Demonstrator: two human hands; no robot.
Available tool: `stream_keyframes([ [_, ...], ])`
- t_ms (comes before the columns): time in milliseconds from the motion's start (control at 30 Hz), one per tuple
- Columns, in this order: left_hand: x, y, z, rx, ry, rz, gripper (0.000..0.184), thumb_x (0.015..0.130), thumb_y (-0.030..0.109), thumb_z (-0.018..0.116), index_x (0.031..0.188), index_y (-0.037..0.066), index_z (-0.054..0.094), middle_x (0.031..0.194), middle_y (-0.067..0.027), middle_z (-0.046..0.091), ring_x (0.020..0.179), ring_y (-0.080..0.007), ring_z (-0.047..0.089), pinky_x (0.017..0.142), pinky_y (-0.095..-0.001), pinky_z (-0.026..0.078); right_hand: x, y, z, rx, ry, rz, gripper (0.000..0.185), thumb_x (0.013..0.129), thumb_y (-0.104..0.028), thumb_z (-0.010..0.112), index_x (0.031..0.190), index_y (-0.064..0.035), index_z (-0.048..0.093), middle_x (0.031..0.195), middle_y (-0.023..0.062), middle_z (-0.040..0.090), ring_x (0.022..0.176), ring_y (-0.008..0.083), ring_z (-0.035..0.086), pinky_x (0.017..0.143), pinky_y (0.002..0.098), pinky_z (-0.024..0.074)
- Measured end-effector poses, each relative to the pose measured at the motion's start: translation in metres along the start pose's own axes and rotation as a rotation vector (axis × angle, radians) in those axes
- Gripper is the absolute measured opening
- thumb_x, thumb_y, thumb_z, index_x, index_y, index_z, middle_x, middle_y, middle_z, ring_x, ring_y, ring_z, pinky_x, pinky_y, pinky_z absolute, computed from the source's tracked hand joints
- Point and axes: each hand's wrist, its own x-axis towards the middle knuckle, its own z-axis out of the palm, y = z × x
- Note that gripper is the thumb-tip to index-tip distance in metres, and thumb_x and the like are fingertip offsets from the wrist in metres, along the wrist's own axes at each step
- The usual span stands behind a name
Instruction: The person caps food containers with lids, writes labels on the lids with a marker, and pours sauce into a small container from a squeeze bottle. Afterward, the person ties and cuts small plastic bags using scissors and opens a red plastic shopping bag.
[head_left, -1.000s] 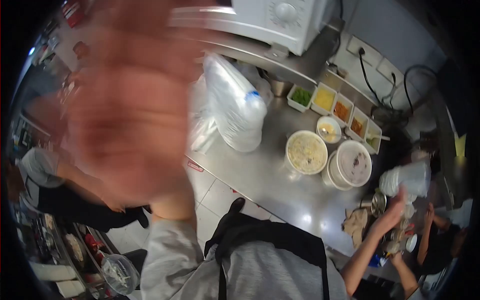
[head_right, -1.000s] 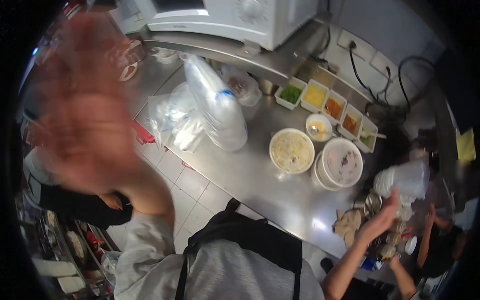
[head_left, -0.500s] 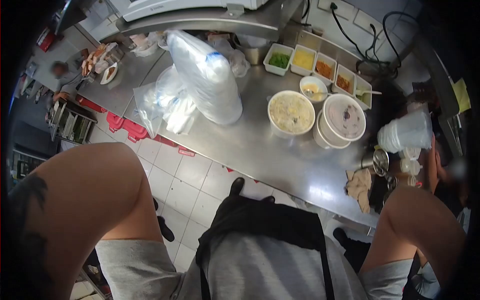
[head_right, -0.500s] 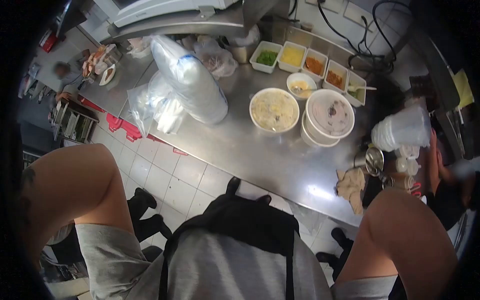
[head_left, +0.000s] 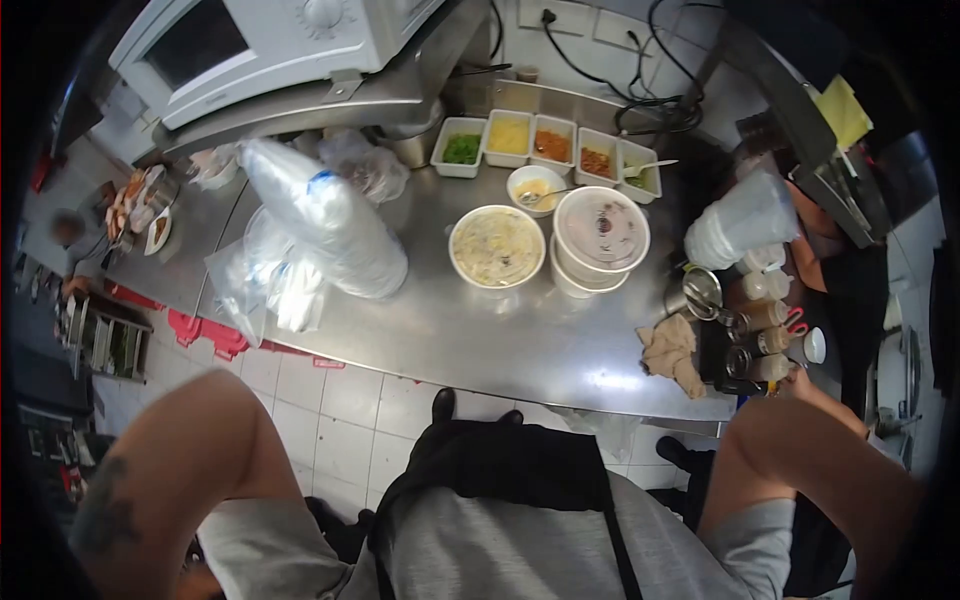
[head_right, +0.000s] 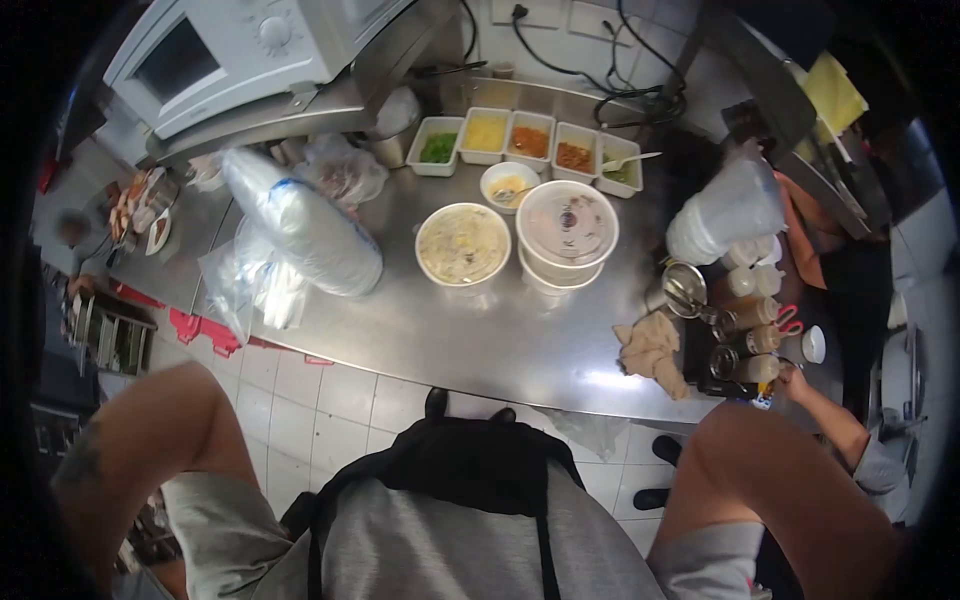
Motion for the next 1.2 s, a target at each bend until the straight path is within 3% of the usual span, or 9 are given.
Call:
stream_keyframes([
  [167,-0.09,-0.092,0.05,-0.007,0.267,-0.461,0.039,0.095,0.032,0.041,0.078,0.001,0.058,0.065,-0.0021,0.053,0.044,-0.0066,0.04,0.04,-0.021,0.032,-0.154,0.061,-0.01,-0.61,0.315,0.827,0.037,0.085,-0.018,0.056,0.118,-0.0004,0.053,0.11,0.0159,0.056,0.102,0.0299,0.055,0.089,0.0347,0.0405],
  [333,-0.234,-0.137,0.172,-0.407,0.067,-1.532,0.021,0.096,0.022,0.044,0.1,0.006,0.057,0.089,-0.0011,0.059,0.059,-0.007,0.056,0.047,-0.0213,0.045,-0.39,0.104,0.082,-1.399,0.269,1.551,0.031,0.081,-0.014,0.059,0.111,-0.0035,0.06,0.101,0.013,0.054,0.1,0.0304,0.049,0.089,0.0436,0.0343],
  [567,-0.378,-0.111,0.196,-0.723,-0.774,-1.517,0.056,0.094,0.042,0.04,0.138,0.007,0.033,0.139,-0.0142,0.037,0.131,-0.025,0.031,0.108,-0.0346,0.024,-0.41,0.108,0.077,-1.301,0.387,1.478,0.018,0.076,-0.012,0.063,0.089,-0.0036,0.054,0.088,0.0103,0.049,0.09,0.0299,0.046,0.077,0.0429,0.0323],
  [700,-0.525,-0.081,0.163,-0.26,-0.932,-1.838,0.071,0.089,0.061,0.025,0.138,0.011,0.034,0.141,-0.0149,0.033,0.134,-0.0288,0.026,0.11,-0.0467,0.016,-0.388,0.103,0.1,-1.303,0.603,1.371,0.016,0.073,-0.006,0.063,0.078,-0.0053,0.049,0.088,0.0116,0.049,0.09,0.0313,0.046,0.079,0.0449,0.0324],
  [800,-0.431,-0.087,0.138,0.183,-1.629,-2.233,0.069,0.087,0.066,0.022,0.135,0.02,0.04,0.142,-0.0075,0.034,0.133,-0.0303,0.028,0.098,-0.071,-0.001,-0.37,0.081,0.144,-1.021,0.626,1.183,0.017,0.069,0.003,0.062,0.077,-0.0048,0.048,0.081,0.0129,0.05,0.082,0.0323,0.049,0.075,0.0421,0.0367],
  [867,-0.465,-0.071,0.107,0.488,-1.462,-1.779,0.053,0.087,0.055,0.04,0.121,0.017,0.055,0.127,-0.0078,0.053,0.121,-0.0273,0.046,0.101,-0.0649,0.016,-0.377,0.066,0.183,-0.936,0.45,1.114,0.018,0.067,0.006,0.061,0.075,-0.0048,0.048,0.075,0.0119,0.05,0.076,0.0315,0.051,0.071,0.0388,0.0394],
  [933,-0.444,-0.093,0.083,0.297,-0.808,-1.397,0.015,0.08,0.014,0.059,0.093,0.007,0.062,0.093,-0.0096,0.066,0.08,-0.0269,0.064,0.07,-0.0373,0.05,-0.395,0.053,0.22,-0.695,0.424,1.208,0.016,0.068,0.006,0.061,0.073,-0.0048,0.049,0.075,0.0113,0.051,0.073,0.0295,0.053,0.068,0.0369,0.0413],
  [1000,-0.348,-0.108,0.08,0.362,-0.645,-1.466,0.017,0.075,0.002,0.057,0.092,0.006,0.062,0.076,-0.0113,0.06,0.073,-0.0276,0.06,0.072,-0.0368,0.048,-0.402,0.047,0.247,-0.659,0.456,1.252,0.015,0.068,0.006,0.061,0.073,-0.0042,0.051,0.076,0.0111,0.052,0.071,0.0283,0.053,0.064,0.0353,0.0423],
  [1200,-0.305,-0.168,0.036,0.467,-0.926,-0.752,0.066,0.065,0.029,0.072,0.123,0.012,0.047,0.127,-0.0095,0.044,0.118,-0.0277,0.041,0.099,-0.0447,0.032,-0.391,0.082,0.285,-0.393,0.241,1.522,0.015,0.072,0.0,0.059,0.086,-0.0054,0.06,0.081,0.0128,0.056,0.076,0.0294,0.058,0.067,0.0363,0.0478],
])
